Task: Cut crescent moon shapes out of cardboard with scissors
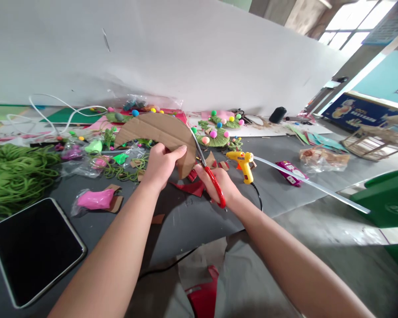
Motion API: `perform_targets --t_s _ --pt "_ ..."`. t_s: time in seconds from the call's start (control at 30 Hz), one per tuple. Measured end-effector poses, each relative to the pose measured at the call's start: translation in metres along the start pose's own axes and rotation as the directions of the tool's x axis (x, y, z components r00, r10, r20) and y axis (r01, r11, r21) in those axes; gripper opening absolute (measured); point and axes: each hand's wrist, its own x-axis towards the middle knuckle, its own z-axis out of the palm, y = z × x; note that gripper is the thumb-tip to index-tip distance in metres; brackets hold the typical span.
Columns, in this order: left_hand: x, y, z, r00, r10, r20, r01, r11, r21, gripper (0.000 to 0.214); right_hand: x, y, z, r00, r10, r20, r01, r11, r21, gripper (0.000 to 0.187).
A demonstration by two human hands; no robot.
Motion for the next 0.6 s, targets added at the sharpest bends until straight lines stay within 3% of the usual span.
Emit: perform_targets --t_s 0.2,0.47,0.6 --pt "0.003 0.001 0.0 1.0 -0.016 0.0 0.016 0.999 -0.043 0.042 -0.002 -0.001 0.004 1.0 0.013 -0.003 -0.012 0.988 0.155 0.067" --pt "0.002 0.009 0.0 0.996 -0.086 -0.034 0.084 0.995 -0.057 0.04 -0.009 -0.007 -0.026 0.949 0.048 0.311 -0.138 0.952 0.273 0.055" --pt "0.002 0.008 0.001 0.998 -0.064 -0.026 0.062 0.995 -0.08 0.041 -0.009 0.004 -0.043 0.915 -0.079 0.396 -0.082 0.924 0.374 0.047"
